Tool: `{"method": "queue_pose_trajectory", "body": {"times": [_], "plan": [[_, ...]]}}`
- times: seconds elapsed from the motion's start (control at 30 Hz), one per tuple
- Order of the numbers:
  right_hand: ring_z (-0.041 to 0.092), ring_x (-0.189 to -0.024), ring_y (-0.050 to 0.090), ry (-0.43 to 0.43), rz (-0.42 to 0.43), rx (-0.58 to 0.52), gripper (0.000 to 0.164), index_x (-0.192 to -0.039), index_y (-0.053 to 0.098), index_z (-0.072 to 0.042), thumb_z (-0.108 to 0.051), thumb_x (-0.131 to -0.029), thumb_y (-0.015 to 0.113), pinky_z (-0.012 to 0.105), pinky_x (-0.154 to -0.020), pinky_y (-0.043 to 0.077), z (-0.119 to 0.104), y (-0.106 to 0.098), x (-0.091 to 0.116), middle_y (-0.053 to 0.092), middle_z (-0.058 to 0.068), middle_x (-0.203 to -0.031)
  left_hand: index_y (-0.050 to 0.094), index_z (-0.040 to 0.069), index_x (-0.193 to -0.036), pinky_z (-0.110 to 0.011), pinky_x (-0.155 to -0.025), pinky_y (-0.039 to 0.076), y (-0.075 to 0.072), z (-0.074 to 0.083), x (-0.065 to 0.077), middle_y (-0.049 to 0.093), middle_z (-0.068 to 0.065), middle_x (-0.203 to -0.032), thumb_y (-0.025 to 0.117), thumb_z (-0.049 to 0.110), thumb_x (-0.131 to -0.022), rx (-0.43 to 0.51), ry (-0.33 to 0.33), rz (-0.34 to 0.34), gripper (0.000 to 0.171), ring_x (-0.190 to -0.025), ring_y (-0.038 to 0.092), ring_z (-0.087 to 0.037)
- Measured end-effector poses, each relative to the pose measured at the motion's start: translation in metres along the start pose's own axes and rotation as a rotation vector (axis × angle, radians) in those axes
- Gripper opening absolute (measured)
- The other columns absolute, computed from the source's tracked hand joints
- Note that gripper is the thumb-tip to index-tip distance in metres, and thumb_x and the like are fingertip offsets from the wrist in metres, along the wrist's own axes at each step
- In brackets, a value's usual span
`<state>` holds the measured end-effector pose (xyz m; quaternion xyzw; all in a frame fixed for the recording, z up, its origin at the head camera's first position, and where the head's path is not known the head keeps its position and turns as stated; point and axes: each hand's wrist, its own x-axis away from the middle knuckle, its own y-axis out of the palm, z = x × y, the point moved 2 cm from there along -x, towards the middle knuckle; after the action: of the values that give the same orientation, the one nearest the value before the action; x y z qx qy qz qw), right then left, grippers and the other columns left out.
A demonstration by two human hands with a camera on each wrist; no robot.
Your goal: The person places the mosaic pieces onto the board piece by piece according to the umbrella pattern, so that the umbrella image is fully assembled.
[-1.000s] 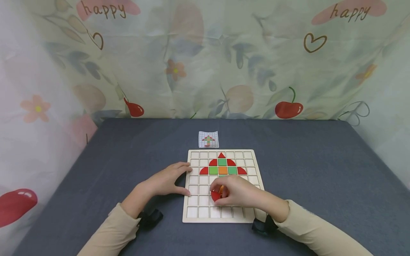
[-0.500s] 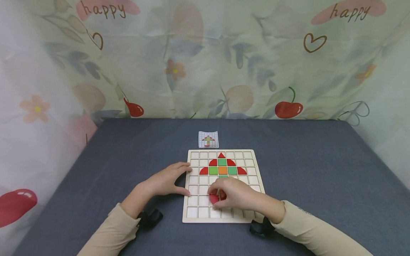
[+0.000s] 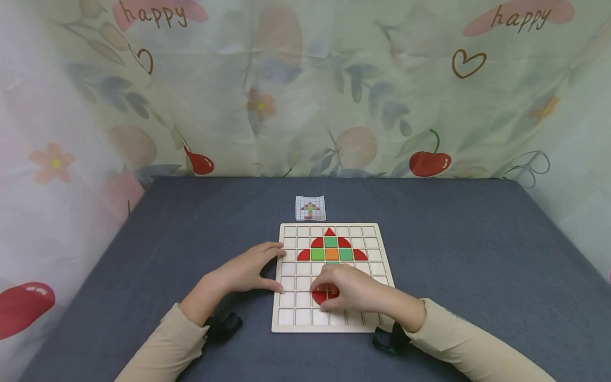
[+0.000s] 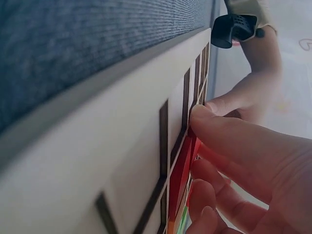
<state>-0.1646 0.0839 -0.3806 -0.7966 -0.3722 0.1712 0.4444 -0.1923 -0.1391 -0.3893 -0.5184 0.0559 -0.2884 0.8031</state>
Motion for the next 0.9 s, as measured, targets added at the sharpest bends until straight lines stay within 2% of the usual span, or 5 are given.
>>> {"method": "queue_pose_trajectory", "body": {"times": [0.6,0.77,0.9], "plan": [[0.006,-0.078,0.051,0.015,-0.005,-0.037,0.023,-0.099,0.069,-0.013,-0.018,-0.077,0.075,0.017,-0.069,0.044,0.003,-0.004,0.001,0.064,-0.003,-0.090,0.046,0.010,-0.136,-0.047,-0.110,0.032,0.000,-0.002,0.000,0.037,-0.010,-0.148,0.075,0.048,-0.073,0.000,0.001,0.002,0.079,-0.136,0.034,-0.029],[0.007,-0.076,0.052,0.033,0.057,-0.049,0.024,-0.100,0.069,-0.011,-0.018,-0.079,0.075,0.019,-0.068,0.046,0.008,-0.017,0.006,0.067,0.000,-0.093,0.045,0.011,-0.137,-0.047,-0.110,0.032,0.000,-0.001,0.000,0.035,-0.009,-0.149,0.074,0.049,-0.073,0.001,-0.003,-0.004,0.080,-0.137,0.033,-0.028],[0.005,-0.071,0.052,0.031,0.145,-0.037,0.024,-0.102,0.068,-0.008,-0.016,-0.080,0.073,0.018,-0.064,0.047,0.016,-0.035,0.014,0.067,0.001,-0.089,0.045,0.010,-0.137,-0.046,-0.110,0.032,0.000,-0.001,0.000,0.035,-0.010,-0.149,0.074,0.048,-0.073,-0.001,0.000,-0.004,0.080,-0.137,0.033,-0.028]]}}
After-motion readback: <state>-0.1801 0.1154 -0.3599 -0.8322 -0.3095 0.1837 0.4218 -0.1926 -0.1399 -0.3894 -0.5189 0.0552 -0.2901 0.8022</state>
